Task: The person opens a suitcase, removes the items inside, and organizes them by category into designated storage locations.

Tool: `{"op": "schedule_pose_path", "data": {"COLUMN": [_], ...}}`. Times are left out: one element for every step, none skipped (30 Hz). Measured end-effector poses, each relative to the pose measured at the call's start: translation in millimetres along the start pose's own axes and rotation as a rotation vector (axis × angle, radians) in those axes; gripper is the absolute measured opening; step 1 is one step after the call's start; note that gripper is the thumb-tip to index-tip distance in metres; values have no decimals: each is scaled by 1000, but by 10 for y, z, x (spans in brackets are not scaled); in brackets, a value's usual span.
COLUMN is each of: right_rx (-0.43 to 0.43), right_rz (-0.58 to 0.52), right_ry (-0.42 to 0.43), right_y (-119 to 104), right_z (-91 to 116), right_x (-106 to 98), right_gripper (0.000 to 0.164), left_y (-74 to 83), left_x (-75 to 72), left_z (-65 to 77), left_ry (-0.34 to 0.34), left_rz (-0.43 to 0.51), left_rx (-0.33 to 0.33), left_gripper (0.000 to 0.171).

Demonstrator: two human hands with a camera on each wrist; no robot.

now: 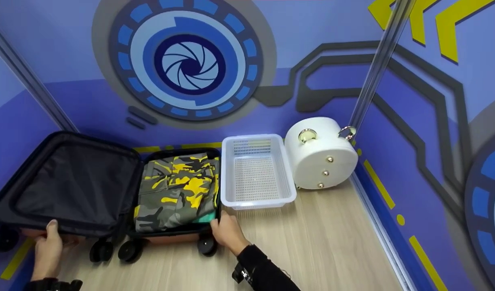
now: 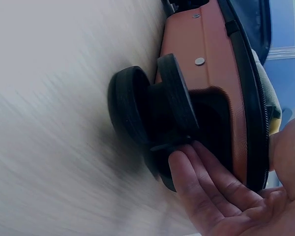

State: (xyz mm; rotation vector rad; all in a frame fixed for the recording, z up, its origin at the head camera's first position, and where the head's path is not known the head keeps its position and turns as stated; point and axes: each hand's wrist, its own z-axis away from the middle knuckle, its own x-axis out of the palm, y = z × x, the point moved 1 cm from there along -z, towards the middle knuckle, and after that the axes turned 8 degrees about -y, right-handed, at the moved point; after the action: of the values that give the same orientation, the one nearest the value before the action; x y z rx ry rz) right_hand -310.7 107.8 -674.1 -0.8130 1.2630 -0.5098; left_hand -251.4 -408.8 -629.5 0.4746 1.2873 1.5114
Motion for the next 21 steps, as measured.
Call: {"op": "schedule_pose_path", "data": {"right_rx": [-4,-11,-13,-15,-15,-18,-16,-18,-19,-22,-25,-29,-27,-31,-29,-29,-24,-22,-20,-20,-19], "right_rz": [-1,3,6,5,6,6,5,14,17,18,21,25,27,30,28,27,27,25,22,18,12], "right_ry": [-3,-4,-8,-11,-13,-13,-14,-10,-8,-5,-3,-1,0,2,1,0,-1,-3,-5,-7,-10], "right_y": [-2,-7,-9,-15,-20,-25,-29,-33,-38,-44,-47,-52,-53,-55,-57,-55,-53,-51,-48,-47,-45], "right_z": [-1,-3,-9,-14,-19,-24,-27,-28,-27,-24,-23,-21,-20,-20,-19,-21,-20,-21,-20,-18,-18], "right_x": [5,9,14,16,17,18,18,17,15,12,10,8,8,7,7,9,10,13,15,16,15], "right_gripper": [31,31,31,31,31,30,30,29,28,28,27,26,26,25,25,25,24,24,25,25,26], "left_y": [-34,-59,-78,-90,-97,-101,-100,-96,-94,-94,-96,-102,-108,-116,-125,-135,-143,-155,-167,-176,-185], "left_x": [-6,-8,-6,-3,-2,3,8,11,16,21,25,29,33,37,42,47,52,59,68,72,76], "left_z": [-1,-2,-1,0,3,3,4,4,5,5,3,-1,-4,-8,-13,-21,-30,-42,-53,-62,-69], "left_ry": [-2,-9,-9,-13,-13,-14,-15,-23,-30,-34,-37,-42,-44,-45,-43,-40,-39,-35,-26,-18,-15], "left_rz": [-7,4,24,44,58,67,71,68,61,53,34,18,4,-3,2,6,8,23,42,52,60], "left_rx": [-21,-43,-57,-66,-68,-67,-62,-62,-57,-52,-56,-64,-71,-78,-73,-73,-77,-71,-60,-55,-51], "left_gripper": [110,110,111,112,112,113,114,114,114,114,113,112,112,111,111,111,112,112,112,112,112]}}
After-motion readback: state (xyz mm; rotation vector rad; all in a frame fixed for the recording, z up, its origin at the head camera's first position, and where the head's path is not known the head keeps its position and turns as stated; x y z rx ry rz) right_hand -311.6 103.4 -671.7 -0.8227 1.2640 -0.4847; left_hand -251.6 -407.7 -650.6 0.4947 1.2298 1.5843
